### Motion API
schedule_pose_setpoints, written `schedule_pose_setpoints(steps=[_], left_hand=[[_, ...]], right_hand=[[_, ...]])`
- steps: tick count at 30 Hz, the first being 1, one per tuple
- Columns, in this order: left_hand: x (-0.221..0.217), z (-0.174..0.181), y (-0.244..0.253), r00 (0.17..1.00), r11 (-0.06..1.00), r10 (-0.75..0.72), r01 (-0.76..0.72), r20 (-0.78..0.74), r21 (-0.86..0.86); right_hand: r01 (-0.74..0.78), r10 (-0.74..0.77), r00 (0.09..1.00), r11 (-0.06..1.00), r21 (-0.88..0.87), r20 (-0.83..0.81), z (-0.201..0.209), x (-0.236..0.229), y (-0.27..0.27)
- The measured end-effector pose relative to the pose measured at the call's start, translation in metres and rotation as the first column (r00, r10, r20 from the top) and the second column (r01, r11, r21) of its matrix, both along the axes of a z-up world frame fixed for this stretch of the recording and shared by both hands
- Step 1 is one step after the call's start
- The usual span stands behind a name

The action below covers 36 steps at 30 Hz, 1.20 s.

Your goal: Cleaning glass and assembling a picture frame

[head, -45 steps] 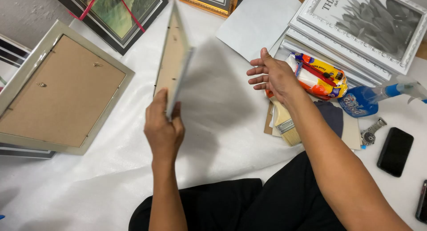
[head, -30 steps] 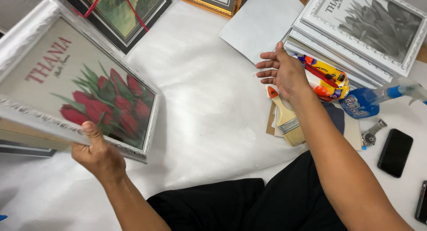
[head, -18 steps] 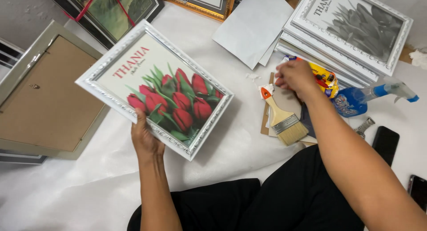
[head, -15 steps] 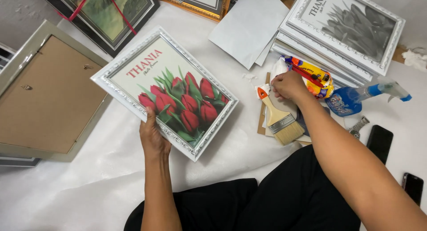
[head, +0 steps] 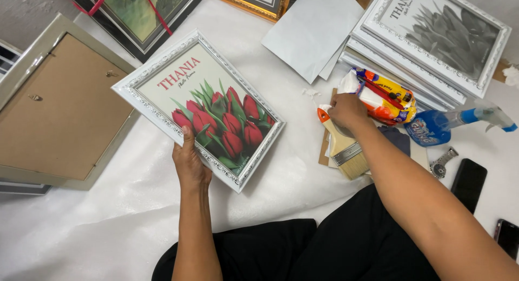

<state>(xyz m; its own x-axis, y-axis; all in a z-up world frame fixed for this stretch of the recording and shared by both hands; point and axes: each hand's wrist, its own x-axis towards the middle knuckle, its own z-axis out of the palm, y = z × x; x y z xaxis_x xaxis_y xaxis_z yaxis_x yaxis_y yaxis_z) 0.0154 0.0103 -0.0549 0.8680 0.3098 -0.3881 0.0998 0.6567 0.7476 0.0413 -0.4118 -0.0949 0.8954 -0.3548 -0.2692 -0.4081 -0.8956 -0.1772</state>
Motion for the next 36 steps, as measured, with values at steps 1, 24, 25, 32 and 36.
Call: schedule_pose_setpoints(steps=[1, 24, 25, 32, 36], left_hand=[[0.001, 0.002, 0.0, 1.0, 1.0, 0.005, -0.005, -0.003, 0.001], [-0.051, 0.066, -0.063, 0.998, 0.832, 0.049, -0.065, 0.045, 0.551], [-0.053, 0.077, -0.065, 0.998, 0.832, 0.053, -0.069, 0.045, 0.551], [-0.058, 0.081, -0.074, 0.994, 0.808, -0.006, -0.059, 0.108, 0.586], [-0.054, 0.082, -0.072, 0.992, 0.811, 0.014, -0.083, 0.122, 0.579]], right_hand=[[-0.005, 0.005, 1.0, 1.0, 0.001, -0.003, 0.008, 0.003, 0.002], [-0.048, -0.083, 0.95, 0.913, 0.405, 0.3, -0.002, -0.007, 0.127], [-0.052, -0.08, 0.95, 0.913, 0.404, 0.301, -0.001, -0.008, 0.133], [0.096, -0.243, 0.969, 0.561, 0.822, 0.053, 0.014, -0.015, 0.153], [0.207, -0.31, 0.948, 0.41, 0.888, -0.078, 0.007, -0.028, 0.157]])
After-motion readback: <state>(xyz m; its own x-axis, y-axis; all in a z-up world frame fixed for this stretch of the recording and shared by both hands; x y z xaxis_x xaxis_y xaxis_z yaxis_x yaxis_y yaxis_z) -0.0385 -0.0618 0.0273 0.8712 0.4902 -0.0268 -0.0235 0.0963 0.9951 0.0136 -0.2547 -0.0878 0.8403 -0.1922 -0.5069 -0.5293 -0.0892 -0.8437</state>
